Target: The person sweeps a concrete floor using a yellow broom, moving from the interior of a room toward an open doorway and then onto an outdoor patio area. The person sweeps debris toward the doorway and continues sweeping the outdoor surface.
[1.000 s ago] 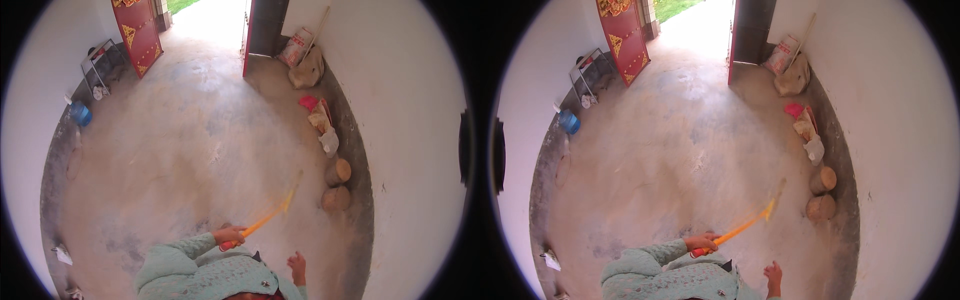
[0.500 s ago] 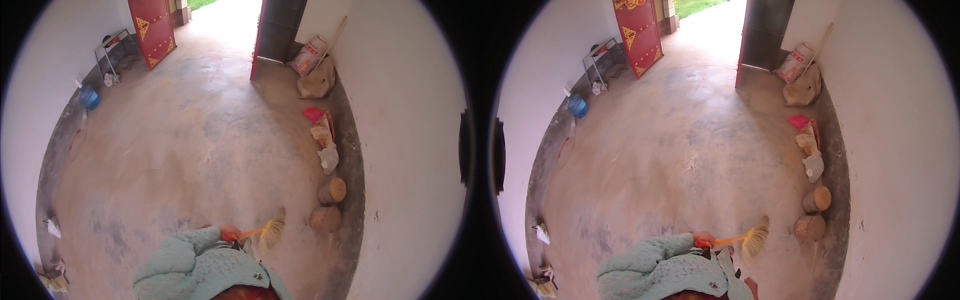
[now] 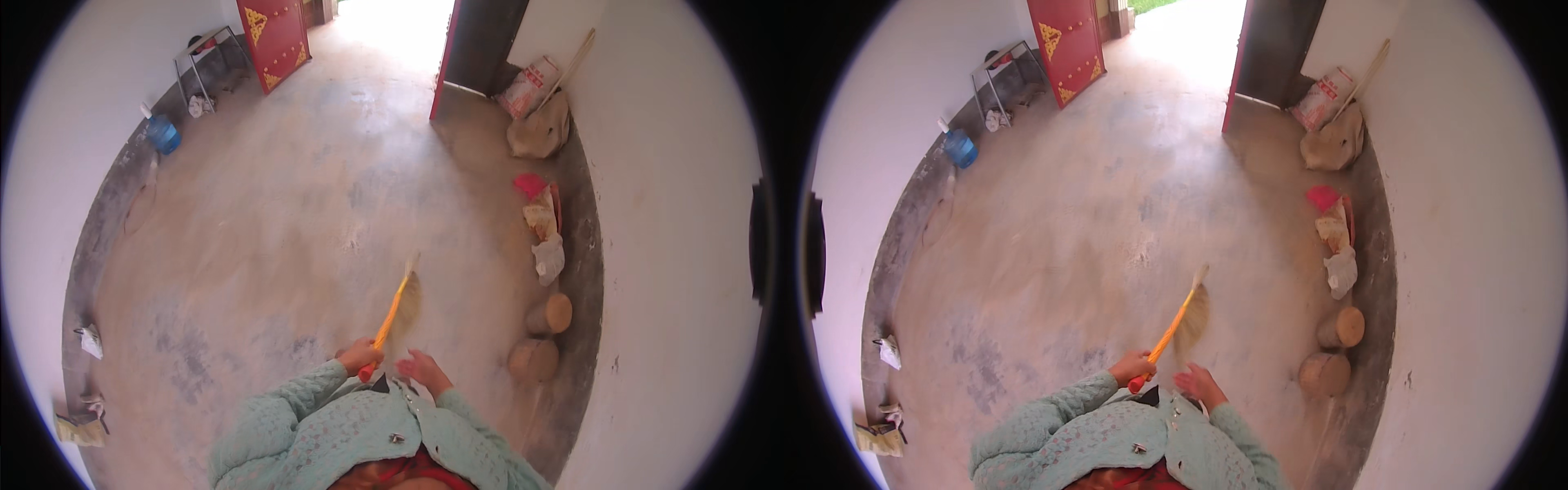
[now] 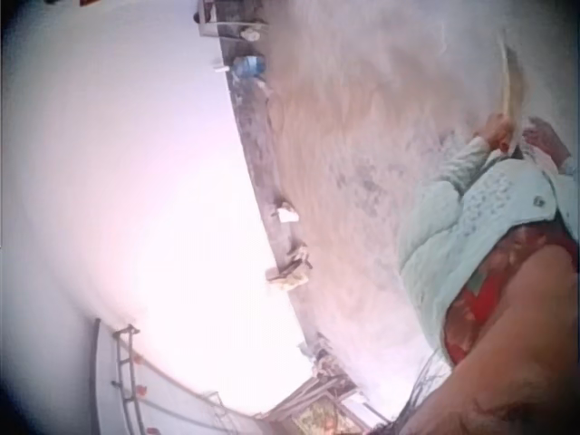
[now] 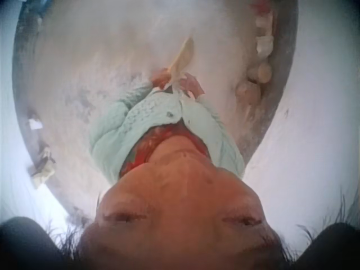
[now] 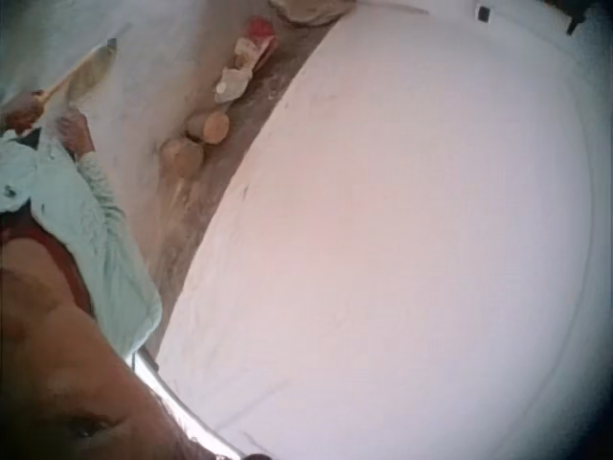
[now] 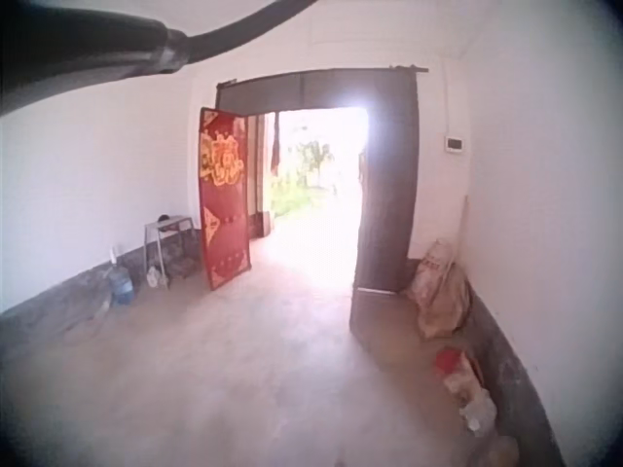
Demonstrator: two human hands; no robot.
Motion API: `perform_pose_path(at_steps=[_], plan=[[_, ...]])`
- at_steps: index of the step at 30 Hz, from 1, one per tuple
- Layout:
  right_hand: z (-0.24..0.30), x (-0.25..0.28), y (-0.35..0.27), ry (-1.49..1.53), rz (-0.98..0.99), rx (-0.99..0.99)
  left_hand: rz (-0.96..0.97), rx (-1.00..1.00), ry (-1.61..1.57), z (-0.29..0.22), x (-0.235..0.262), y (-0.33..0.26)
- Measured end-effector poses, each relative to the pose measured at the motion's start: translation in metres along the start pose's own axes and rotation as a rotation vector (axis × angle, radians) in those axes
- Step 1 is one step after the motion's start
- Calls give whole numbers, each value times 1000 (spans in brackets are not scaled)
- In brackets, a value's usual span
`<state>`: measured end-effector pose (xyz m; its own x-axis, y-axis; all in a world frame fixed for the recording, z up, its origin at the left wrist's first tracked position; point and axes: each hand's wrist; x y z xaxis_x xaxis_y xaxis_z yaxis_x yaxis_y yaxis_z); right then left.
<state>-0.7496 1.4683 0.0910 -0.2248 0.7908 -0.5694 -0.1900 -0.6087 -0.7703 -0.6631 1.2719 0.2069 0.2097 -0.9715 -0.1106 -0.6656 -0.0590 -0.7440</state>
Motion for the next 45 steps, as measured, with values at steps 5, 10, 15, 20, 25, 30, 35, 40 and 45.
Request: perform_pose_path(at_steps=[5,10,15,20,25,30,35,40,45], plan=[[43,-96,51,211,49,-68,89,-300,-28,-41,-13,-17],[78,-129,22,37,-298,347,234,-313,-231,-65,-2,-28],[85,-98,-28,321,-342,533,328,-111,-159,-62,41,-15],[85,-29,-57,450,-460,452,-36,-23,-125,13,86,27],[87,68,-60,683,-366,361,-272,7,52,36,81,29],[94,96,-29,-516,-319,653,-407,111,-11,42,67,18],[112,77,21,-157,-27,510,-437,-11,186,41,37,20],[164,31,31,407,-97,0,-449,-93,277,69,38,30],[179,29,11,37,-142,173,-474,-69,222,87,45,37]])
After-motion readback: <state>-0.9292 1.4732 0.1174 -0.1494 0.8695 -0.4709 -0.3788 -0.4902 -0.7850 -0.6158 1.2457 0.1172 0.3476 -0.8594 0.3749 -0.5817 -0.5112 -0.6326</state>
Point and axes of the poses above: each hand's wrist, its own y-axis towards the middle knuckle, its own x-axis out of the back of the hand, z = x × y, and after that the axes turned 3 degrees about x, right-handed
